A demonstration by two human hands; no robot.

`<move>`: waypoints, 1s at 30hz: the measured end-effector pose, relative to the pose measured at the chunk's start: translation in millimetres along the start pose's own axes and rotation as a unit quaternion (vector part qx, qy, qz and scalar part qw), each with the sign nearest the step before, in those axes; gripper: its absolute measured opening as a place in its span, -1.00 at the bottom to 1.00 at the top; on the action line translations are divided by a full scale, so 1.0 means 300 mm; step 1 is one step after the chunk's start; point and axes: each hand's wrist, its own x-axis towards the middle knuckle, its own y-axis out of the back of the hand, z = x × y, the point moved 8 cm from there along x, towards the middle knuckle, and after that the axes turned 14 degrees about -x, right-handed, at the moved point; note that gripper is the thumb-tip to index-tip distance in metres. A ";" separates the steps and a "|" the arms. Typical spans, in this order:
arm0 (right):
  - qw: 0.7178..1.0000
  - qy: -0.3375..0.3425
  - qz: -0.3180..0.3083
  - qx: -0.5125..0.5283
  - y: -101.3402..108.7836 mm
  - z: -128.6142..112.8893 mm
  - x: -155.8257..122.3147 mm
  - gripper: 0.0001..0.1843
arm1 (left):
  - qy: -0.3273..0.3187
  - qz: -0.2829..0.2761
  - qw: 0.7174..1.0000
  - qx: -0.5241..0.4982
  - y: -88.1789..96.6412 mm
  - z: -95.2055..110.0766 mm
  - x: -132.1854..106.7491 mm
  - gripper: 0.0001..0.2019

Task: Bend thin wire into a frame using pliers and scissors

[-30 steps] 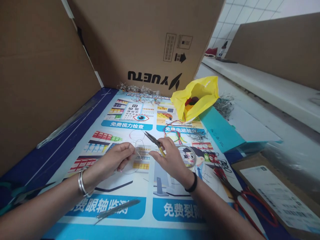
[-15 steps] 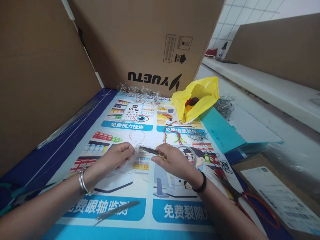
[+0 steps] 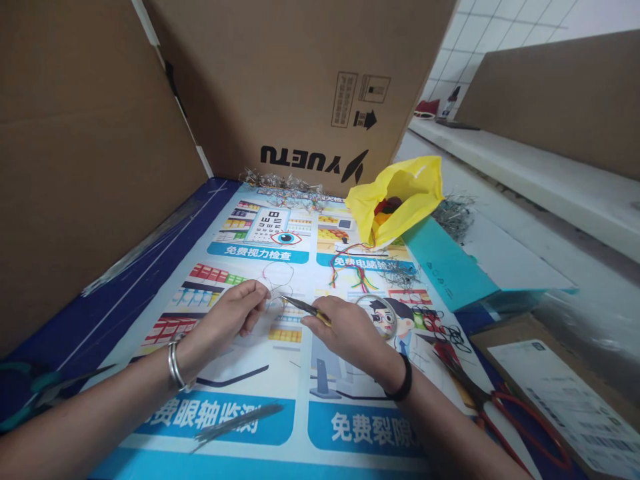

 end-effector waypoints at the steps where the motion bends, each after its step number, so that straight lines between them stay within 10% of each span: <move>1: 1.000 -0.002 -0.002 0.005 0.000 -0.002 0.000 -0.69 | -0.007 0.005 1.000 0.001 0.003 0.000 0.001 -0.81; 30: 0.999 -0.043 0.018 -0.015 -0.009 -0.012 -0.001 -0.69 | -0.048 0.025 0.998 -0.044 0.010 -0.022 0.006 -0.80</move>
